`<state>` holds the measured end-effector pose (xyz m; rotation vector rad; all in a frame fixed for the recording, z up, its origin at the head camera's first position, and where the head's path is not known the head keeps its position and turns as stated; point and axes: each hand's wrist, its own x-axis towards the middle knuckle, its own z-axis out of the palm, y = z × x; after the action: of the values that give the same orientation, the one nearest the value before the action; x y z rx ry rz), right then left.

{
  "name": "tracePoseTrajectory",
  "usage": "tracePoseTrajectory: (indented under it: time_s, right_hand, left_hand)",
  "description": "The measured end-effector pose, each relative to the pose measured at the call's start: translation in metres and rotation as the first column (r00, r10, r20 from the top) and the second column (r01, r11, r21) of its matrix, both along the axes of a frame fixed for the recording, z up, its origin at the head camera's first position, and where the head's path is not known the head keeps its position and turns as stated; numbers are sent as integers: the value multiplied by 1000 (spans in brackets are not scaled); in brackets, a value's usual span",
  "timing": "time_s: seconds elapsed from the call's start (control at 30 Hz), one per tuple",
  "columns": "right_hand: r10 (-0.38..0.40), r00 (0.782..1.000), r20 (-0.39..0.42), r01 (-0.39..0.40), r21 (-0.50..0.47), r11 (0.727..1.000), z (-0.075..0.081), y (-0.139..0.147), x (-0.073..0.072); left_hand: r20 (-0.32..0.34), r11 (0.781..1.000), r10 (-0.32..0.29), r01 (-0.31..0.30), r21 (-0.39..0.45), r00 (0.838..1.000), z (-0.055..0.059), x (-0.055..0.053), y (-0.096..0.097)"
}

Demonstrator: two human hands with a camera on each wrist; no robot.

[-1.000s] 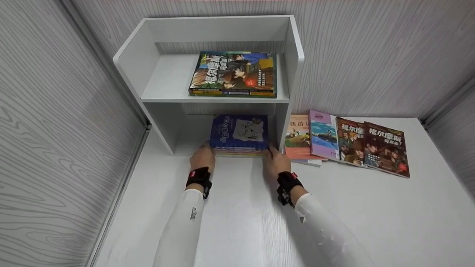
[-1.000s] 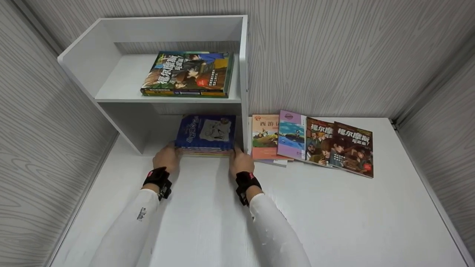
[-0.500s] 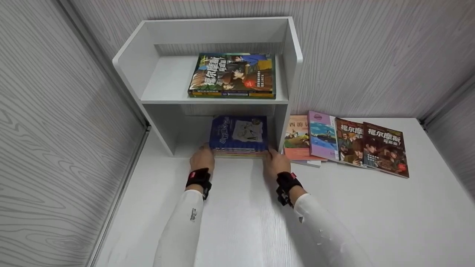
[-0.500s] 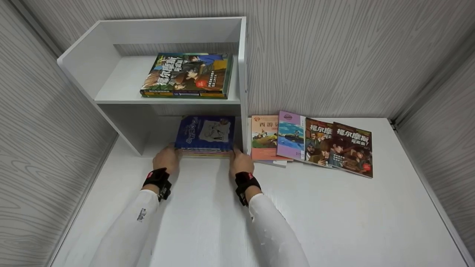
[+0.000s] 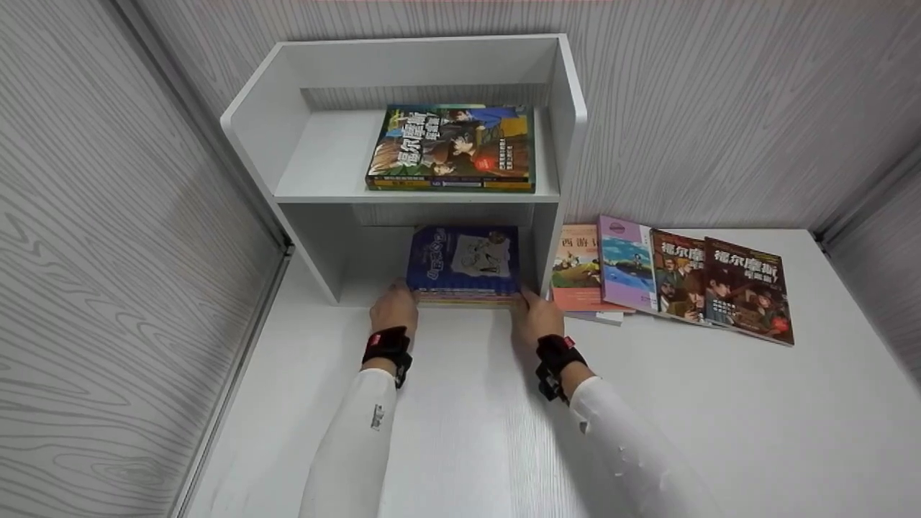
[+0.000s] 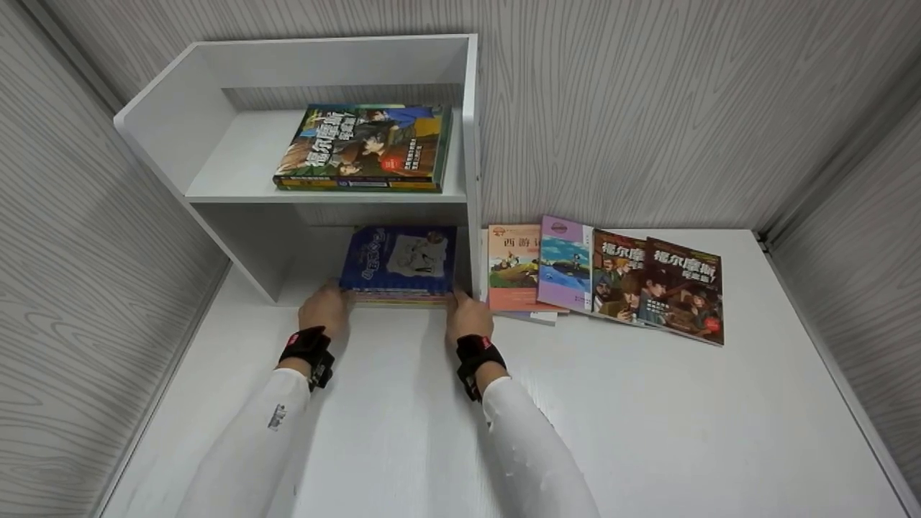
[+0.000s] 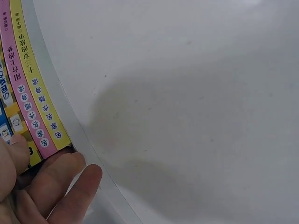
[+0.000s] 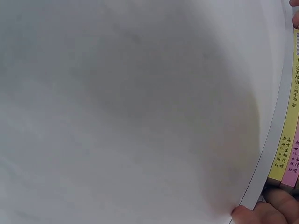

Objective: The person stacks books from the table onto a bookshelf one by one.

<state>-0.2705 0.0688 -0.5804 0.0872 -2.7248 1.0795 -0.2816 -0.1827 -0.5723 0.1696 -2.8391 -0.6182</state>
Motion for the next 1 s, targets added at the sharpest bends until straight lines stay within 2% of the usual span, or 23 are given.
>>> tracePoseTrajectory:
  time_s: [0.07,0.3,0.5,0.7,0.9,1.0]
  right_hand:
    - [-2,1000,-8,2,4,1000,-1,0,0]
    - [-12,998,54,10,26,1000,-4,0,-1]
    - [-15,998,59,14,23,1000,-5,1,-1]
    - [-3,998,56,2,15,1000,-5,3,1]
    - [0,998,65,-1,16,1000,-5,3,-2]
    - [6,999,39,-7,32,999,-8,3,-3]
  left_hand:
    - [0,1000,-7,7,-8,1000,0,0,0]
    - [-17,999,-7,6,-52,1000,0,1,0]
    - [-14,998,-9,8,-63,1000,0,1,2]
    - [6,999,-1,1,-55,1000,-2,1,4]
    - [36,999,-7,8,-35,999,1,-1,3]
    - [48,999,-13,14,-34,999,2,-1,2]
